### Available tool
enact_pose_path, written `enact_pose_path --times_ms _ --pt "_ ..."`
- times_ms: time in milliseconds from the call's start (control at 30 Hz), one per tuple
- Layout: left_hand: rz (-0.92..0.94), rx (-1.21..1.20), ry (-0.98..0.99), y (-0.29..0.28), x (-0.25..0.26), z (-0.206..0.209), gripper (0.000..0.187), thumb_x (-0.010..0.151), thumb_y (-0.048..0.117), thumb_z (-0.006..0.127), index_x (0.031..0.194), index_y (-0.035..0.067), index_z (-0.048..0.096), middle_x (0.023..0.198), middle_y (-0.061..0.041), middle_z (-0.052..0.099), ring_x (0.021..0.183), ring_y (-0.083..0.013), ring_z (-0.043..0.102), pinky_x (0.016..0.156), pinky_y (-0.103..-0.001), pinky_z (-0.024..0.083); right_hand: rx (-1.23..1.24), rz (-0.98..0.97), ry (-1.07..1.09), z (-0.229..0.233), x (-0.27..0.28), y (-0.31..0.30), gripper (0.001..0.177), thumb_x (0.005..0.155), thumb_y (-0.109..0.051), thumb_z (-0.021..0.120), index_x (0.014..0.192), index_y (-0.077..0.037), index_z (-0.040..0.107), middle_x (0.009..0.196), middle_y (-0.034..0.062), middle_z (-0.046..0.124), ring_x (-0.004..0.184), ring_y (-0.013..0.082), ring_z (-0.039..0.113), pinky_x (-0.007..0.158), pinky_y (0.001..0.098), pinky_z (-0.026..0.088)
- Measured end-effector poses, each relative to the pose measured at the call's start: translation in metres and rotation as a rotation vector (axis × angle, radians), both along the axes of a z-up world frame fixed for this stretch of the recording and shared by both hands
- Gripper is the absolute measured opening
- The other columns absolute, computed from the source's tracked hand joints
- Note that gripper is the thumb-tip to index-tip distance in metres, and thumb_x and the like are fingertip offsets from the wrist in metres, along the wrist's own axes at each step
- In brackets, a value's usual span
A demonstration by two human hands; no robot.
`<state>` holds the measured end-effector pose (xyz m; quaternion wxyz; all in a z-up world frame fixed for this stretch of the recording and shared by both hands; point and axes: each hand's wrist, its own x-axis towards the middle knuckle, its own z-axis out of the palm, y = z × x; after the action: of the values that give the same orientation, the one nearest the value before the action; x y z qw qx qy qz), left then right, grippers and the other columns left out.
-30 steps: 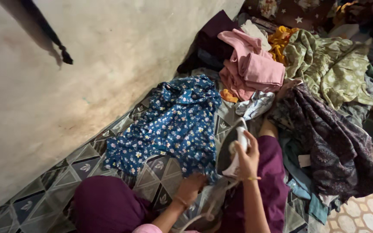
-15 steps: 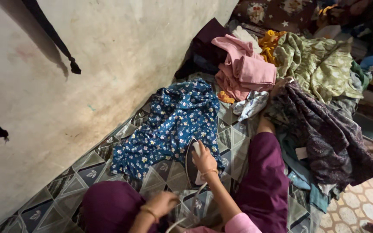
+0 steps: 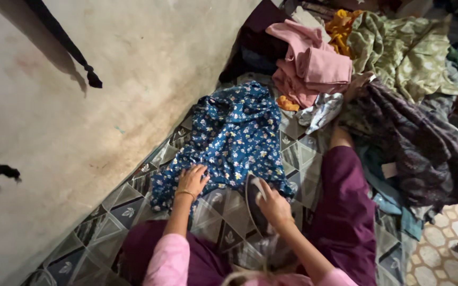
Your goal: The person irons a patterned cloth on the floor using a handheld iron. They then switch to a blue floral dress, smoothing and ironing it in sections.
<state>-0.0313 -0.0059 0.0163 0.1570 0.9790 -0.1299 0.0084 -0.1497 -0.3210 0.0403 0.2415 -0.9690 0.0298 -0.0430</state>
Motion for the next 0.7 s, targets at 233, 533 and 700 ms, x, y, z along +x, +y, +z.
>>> enact_pose_path --times_ms 233,533,700 --pt "0.255 0.076 -0.002 -0.007 -0.001 -0.028 0.071 0.098 0.057 0.045 0.161 0.03 0.026 0.168 0.004 0.024 0.155 -0.0205 0.018 0.122 -0.064 0.002 0.003 -0.017 -0.045 0.016 -0.004 0.008 0.06 0.088 -0.027 0.063 0.146 -0.032 0.048 0.094 0.0185 0.071 0.072 0.0409 0.071 0.062 0.0536 0.058" --pt "0.268 0.082 -0.129 -0.007 -0.003 -0.034 0.07 0.098 0.059 0.043 0.159 0.029 0.03 0.167 -0.002 0.026 0.155 -0.0226 0.018 0.121 -0.063 0.005 0.042 -0.091 -0.081 0.017 0.148 0.057 0.058 0.091 -0.029 0.061 0.147 -0.029 0.049 0.102 0.0246 0.069 0.082 0.0459 0.07 0.071 0.0549 0.057" --pt "0.258 0.064 -0.125 -0.007 -0.006 -0.027 0.068 0.099 0.058 0.042 0.16 0.029 0.031 0.168 -0.002 0.027 0.156 -0.0225 0.019 0.122 -0.063 0.005 0.006 -0.065 -0.101 0.018 0.157 0.056 0.058 0.09 -0.029 0.061 0.147 -0.027 0.049 0.099 0.0252 0.07 0.081 0.045 0.071 0.071 0.0542 0.058"
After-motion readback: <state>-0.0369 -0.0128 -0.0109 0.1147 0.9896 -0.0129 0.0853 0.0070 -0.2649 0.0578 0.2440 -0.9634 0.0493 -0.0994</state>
